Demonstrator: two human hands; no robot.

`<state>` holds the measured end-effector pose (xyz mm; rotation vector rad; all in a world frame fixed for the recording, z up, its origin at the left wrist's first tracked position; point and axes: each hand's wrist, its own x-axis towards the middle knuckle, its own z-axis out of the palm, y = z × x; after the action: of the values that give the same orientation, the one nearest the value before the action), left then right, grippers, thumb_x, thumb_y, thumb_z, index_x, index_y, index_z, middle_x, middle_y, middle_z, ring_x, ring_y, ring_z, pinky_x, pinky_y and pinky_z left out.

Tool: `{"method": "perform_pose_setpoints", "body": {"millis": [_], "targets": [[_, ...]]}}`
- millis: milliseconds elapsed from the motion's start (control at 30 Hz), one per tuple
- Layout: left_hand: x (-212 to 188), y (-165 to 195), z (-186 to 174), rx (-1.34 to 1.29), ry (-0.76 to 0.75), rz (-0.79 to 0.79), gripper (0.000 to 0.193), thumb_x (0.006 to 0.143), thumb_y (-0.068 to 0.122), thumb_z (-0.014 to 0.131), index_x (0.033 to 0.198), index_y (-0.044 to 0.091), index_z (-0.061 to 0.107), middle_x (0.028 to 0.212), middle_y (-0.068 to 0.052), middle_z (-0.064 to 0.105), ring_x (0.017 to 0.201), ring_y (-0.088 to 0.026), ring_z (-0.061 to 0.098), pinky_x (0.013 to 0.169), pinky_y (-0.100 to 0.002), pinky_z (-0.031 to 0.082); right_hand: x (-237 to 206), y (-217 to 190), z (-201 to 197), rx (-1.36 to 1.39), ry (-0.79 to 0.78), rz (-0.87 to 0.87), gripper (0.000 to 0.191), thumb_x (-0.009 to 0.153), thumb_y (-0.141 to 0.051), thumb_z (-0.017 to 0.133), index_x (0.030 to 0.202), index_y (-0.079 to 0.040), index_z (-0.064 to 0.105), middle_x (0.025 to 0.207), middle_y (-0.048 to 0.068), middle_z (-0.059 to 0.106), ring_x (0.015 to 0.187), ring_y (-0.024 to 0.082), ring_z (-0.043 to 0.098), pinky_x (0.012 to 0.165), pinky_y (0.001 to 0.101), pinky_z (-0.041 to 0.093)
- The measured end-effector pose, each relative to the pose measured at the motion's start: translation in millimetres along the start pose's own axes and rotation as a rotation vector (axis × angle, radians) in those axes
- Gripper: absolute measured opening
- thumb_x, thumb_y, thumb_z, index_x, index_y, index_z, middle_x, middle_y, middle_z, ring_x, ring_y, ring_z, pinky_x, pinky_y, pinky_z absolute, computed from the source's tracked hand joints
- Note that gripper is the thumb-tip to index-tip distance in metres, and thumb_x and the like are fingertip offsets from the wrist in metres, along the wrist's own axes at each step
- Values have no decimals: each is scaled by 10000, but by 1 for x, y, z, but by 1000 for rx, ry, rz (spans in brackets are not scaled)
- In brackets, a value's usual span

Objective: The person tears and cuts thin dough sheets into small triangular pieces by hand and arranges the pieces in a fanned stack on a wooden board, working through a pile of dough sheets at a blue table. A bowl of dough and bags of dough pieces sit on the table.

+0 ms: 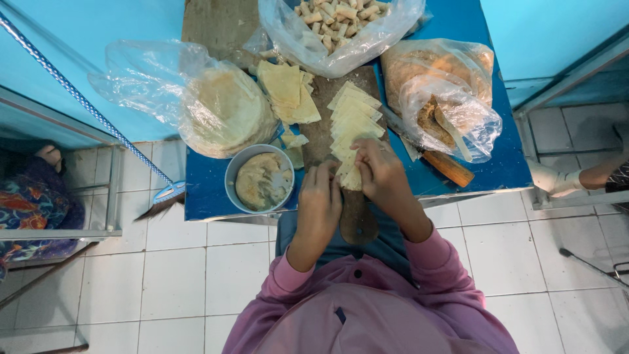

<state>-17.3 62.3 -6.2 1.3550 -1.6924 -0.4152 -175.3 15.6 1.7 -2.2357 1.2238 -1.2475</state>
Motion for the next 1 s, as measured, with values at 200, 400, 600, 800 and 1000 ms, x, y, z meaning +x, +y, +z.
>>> {"method": "perform_pose_setpoints", "body": {"millis": [200,400,600,800,1000], "targets": [[0,-3,6,-19,24,-32,245,939,-4,622,1184,5,621,1026,-189,631,937,-373,631,820,-465,500,-7,0,3,-58,69,57,328,860,44,724,1162,-13,611,941,107,698,930,307,682,787,383,540],[-1,5,4,24,54,62,315,915,82,725,1201,0,621,1071,-179,606,996,-375,581,853,-459,484,-32,20,-65,-359,379,182,191,935,17,772,1062,-65,654,1005,90,729,910,223,733,800,342,581],[0,13,7,45,-28,133,264,873,72,763,1131,43,713,1145,-168,610,1008,-347,551,860,-438,482,-48,63,-115,-724,255,319,296,828,-118,870,1022,-92,648,928,93,716,838,318,688,702,432,531],[1,9,10,24,-39,184,220,851,16,736,1068,50,744,1176,-160,641,1027,-353,567,882,-433,496,-45,95,-110,-622,239,413,299,813,-93,857,1026,-72,648,913,113,745,799,316,719,664,407,538],[4,6,6,29,-81,175,227,879,-2,692,1097,24,747,1158,-159,651,1007,-355,577,880,-445,494,-39,98,-114,-350,359,305,226,880,19,801,1013,-21,623,940,117,744,779,209,740,668,297,551]]}}
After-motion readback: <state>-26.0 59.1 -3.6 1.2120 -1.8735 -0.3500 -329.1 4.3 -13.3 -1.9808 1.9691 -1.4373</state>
